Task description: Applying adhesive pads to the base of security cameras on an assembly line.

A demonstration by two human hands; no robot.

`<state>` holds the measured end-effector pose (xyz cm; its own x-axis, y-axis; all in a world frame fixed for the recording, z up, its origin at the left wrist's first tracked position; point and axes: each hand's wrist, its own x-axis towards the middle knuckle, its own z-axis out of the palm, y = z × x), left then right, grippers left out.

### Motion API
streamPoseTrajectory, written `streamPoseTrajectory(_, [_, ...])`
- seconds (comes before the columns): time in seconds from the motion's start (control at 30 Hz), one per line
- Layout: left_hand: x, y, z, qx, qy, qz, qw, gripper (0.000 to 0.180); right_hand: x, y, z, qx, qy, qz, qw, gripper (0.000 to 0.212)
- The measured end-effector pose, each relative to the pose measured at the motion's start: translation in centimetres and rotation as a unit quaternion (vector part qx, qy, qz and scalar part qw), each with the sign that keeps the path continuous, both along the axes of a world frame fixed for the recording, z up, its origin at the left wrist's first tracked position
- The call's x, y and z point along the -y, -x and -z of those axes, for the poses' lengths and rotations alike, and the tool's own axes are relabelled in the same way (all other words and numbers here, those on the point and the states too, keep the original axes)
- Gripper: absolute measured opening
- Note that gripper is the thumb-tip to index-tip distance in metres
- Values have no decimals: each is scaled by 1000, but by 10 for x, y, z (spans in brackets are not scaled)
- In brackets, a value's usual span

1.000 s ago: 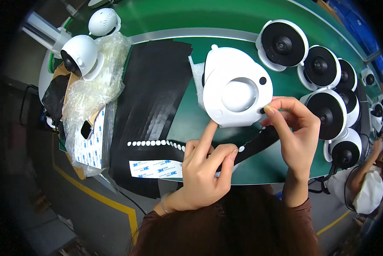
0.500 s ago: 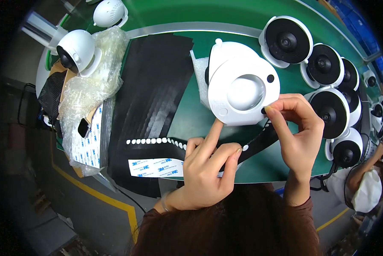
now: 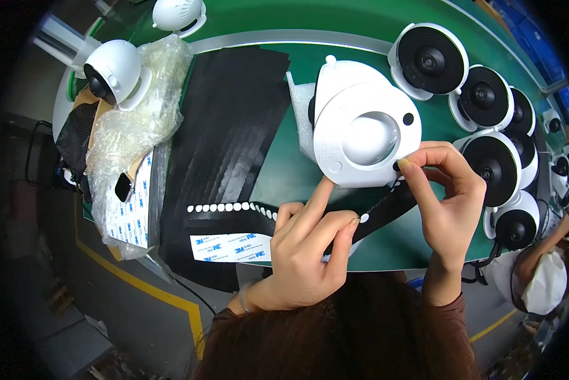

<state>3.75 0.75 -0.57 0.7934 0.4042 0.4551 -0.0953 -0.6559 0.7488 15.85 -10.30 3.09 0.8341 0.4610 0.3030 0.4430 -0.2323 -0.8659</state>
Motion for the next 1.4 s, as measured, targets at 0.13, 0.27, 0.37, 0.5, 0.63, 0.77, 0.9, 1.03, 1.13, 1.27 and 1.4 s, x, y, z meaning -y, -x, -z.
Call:
streamPoseTrajectory(0.13, [0,0,1,2,-8,-2,1000,5,-3,1,3,17,6,8,1000,9])
streamPoseTrajectory(0.27, [-3,1,-1,10,-1,-3,1000,4,2,-17,6,-190,-111,-43,975,27])
streamPoseTrajectory(0.37, [-7,4,-7,7,6,13,1000,4,7,-23,5,-179,-128,-71,973,41])
streamPoseTrajectory(0.5, [-9,17,-12,-20,70,-13,997,7,23,-9,10,182,-54,-41,981,30])
streamPoseTrajectory(0.63, [-12,17,-15,20,69,53,996,13,21,11,-22,222,113,-214,944,23])
streamPoseTrajectory(0.77, [-9,20,-17,11,86,63,994,15,22,15,-17,171,117,-218,954,19])
streamPoseTrajectory(0.9, [-2,18,-19,-7,74,53,996,11,24,19,-13,143,91,-227,959,16])
streamPoseTrajectory(1.03, [1,16,-22,-17,70,43,996,9,25,19,-9,194,69,-223,953,15])
streamPoseTrajectory(1.13, [2,14,-22,-26,58,38,997,8,25,20,-12,237,90,-210,944,15])
streamPoseTrajectory(1.27, [3,12,-22,-30,47,37,998,8,25,19,-14,249,97,-207,941,15])
streamPoseTrajectory(1.4, [2,10,-19,-18,40,38,998,9,24,17,-13,257,99,-216,937,15])
